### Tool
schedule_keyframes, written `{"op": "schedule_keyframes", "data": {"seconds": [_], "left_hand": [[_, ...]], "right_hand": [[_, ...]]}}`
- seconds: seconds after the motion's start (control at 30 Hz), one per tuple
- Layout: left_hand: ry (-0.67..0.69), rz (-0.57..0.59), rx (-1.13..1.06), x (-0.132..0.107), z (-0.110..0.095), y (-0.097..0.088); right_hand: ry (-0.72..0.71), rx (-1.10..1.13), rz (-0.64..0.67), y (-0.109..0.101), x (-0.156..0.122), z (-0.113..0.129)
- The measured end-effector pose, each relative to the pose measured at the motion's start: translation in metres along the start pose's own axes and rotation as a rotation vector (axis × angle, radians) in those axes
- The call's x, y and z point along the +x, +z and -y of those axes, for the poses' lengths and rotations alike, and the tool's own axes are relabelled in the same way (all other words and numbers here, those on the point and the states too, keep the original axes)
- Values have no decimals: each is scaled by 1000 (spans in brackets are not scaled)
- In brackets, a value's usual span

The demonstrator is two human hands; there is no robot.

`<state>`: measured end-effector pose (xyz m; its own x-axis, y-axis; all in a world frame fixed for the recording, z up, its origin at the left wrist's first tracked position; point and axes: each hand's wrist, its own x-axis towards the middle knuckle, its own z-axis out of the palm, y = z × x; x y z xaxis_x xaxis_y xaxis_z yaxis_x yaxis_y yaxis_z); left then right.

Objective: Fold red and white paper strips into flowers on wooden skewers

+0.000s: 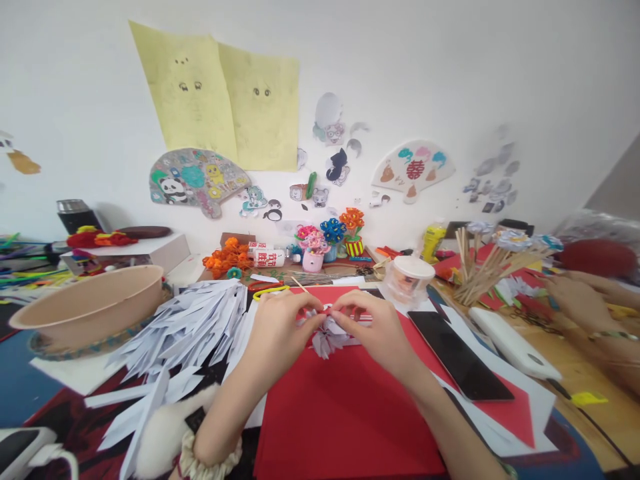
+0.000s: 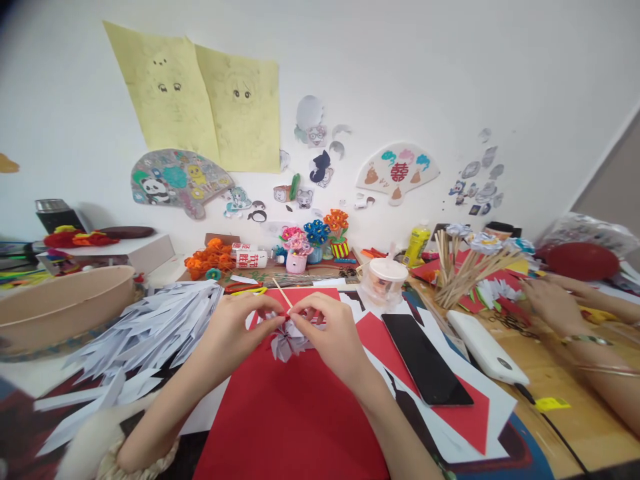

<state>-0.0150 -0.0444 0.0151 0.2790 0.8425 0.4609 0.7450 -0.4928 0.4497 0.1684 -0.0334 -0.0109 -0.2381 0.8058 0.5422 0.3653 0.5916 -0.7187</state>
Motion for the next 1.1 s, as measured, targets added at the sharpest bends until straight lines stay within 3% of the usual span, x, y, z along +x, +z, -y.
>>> {"op": "schedule_keyframes", "data": {"seconds": [0.23, 0.4, 0.57, 0.8, 0.93, 1.1], "left_hand": [[-32, -15, 48, -1, -4, 2], [-28, 5, -9, 0, -3, 1], [20, 58, -13, 0, -1, -4], [95, 93, 23, -3, -2, -4], [126, 108, -61, -1, 2, -1], [111, 144, -319, 1, 5, 0]], "right_hand": [[-6, -8, 74, 2, 1, -2], [65, 71, 111, 1, 2, -5], [122, 162, 145, 0, 3, -8], [96, 247, 201, -6, 8, -12], [85, 333, 242, -7, 11, -13], [149, 477, 327, -7, 16, -13]]}}
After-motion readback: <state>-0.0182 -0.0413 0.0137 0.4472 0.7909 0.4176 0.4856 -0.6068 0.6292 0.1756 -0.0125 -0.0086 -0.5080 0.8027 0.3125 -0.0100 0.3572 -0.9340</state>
